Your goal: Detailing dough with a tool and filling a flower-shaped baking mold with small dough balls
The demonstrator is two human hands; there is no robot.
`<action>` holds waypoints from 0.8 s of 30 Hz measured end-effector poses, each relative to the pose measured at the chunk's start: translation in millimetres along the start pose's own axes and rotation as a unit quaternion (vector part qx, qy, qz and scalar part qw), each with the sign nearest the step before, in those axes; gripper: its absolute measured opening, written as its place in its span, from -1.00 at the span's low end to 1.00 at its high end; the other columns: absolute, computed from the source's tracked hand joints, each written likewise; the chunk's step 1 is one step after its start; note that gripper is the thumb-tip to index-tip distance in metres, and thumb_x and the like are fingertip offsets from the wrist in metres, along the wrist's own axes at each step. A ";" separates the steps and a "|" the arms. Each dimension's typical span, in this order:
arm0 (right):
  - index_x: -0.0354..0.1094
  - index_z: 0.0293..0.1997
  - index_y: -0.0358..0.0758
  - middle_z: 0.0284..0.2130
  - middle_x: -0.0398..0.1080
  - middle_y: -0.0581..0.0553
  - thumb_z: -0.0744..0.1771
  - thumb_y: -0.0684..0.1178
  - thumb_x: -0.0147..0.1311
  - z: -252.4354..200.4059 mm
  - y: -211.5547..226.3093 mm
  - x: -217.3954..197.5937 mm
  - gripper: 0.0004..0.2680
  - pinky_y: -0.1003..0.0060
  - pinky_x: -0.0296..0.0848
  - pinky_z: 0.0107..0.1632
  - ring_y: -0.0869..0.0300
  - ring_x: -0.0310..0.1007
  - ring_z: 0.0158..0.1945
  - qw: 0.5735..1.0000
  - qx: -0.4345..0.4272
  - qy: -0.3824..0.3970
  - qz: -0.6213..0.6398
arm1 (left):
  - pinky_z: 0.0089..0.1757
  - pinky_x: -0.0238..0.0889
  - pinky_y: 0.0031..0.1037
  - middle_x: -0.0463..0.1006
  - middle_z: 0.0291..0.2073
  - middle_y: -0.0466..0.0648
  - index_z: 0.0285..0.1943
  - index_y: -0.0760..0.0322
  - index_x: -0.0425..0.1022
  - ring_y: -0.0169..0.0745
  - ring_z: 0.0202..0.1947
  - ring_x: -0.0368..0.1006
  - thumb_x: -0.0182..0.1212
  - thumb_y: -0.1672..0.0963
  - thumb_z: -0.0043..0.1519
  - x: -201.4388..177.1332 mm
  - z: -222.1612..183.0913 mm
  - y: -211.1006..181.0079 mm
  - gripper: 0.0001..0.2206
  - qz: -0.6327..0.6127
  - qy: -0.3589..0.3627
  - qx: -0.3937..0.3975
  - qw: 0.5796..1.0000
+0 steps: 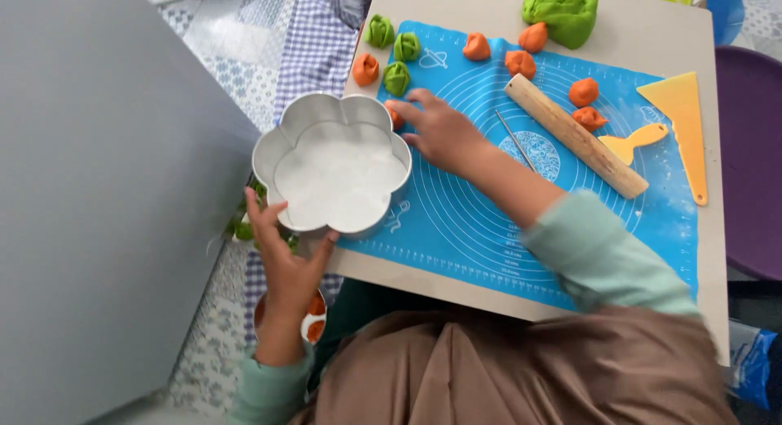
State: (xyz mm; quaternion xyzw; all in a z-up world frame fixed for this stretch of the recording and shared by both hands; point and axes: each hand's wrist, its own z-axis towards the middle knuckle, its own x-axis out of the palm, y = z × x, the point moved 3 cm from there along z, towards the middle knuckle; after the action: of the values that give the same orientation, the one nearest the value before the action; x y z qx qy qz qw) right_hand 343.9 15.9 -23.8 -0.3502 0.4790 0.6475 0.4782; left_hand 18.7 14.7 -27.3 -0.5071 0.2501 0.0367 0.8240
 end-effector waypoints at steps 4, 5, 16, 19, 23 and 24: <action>0.35 0.16 -0.04 -0.08 0.32 -0.28 0.36 0.00 0.16 43.6 -19.2 50.7 -0.75 -0.17 0.52 0.04 -0.33 0.47 0.01 0.999 -0.041 -0.004 0.014 | 0.28 -0.04 0.22 -0.27 0.54 0.43 0.29 0.30 -0.03 0.52 0.46 -0.06 0.40 0.12 0.20 11.3 -2.7 7.6 -0.36 -0.070 -0.044 0.018 0.996; 0.35 0.16 -0.04 -0.08 0.32 -0.28 0.36 0.00 0.16 46.2 -26.1 55.2 -0.75 -0.17 0.52 0.04 -0.33 0.47 0.01 0.999 -0.038 -0.004 0.013 | 0.28 -0.04 0.22 -0.27 0.54 0.43 0.29 0.30 -0.03 0.52 0.46 -0.06 0.40 0.12 0.20 13.8 -2.2 10.5 -0.36 -0.072 -0.040 0.019 0.996; 0.32 0.02 -0.17 -0.45 0.29 -0.07 0.47 0.09 -0.18 -10.9 -36.8 -49.5 -0.80 0.36 0.30 -0.39 0.26 0.26 -0.48 0.920 0.217 -0.036 0.324 | 0.36 0.08 -0.20 -0.13 0.53 0.35 0.14 0.03 0.01 0.29 0.55 -0.07 0.26 0.14 0.29 14.1 -2.3 16.8 -0.57 -0.196 -0.109 0.065 0.972; 0.28 -0.11 -0.17 -0.46 0.29 -0.03 0.48 0.03 -0.21 -42.8 -38.0 -73.8 -0.83 0.39 0.30 -0.33 0.27 0.25 -0.44 0.899 0.250 -0.009 0.358 | 0.38 0.16 -0.13 -0.22 0.56 0.35 0.13 -0.02 0.06 0.29 0.62 -0.24 0.30 0.23 0.24 10.9 -5.7 17.3 -0.53 -0.191 -0.101 0.056 0.975; 0.22 -0.19 -0.11 -0.50 0.18 -0.03 0.44 0.04 -0.33 -59.7 -35.2 -90.0 -0.82 0.32 0.22 -0.28 0.26 0.15 -0.40 0.887 0.336 -0.015 0.316 | 0.39 0.10 -0.04 -0.15 0.56 0.33 0.12 0.01 0.09 0.33 0.62 -0.21 0.30 0.20 0.28 14.4 -0.9 3.9 -0.58 -0.139 -0.054 0.105 0.983; 0.20 -0.11 -0.11 -0.47 0.19 -0.01 0.40 0.18 -0.19 -56.3 -40.1 -87.7 -0.79 0.35 0.33 -0.27 0.25 0.23 -0.40 0.820 0.387 -0.071 0.415 | 0.37 0.11 -0.04 -0.16 0.56 0.35 0.10 0.00 0.08 0.35 0.61 -0.19 0.28 0.19 0.29 18.5 0.5 0.6 -0.61 -0.153 -0.036 0.108 0.982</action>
State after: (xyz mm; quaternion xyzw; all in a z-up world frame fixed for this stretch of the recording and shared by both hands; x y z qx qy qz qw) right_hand 408.0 -59.4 28.1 0.1423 0.7551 0.5688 0.2934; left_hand 34.9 11.9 -36.0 -0.4453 0.1424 -0.0985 0.8785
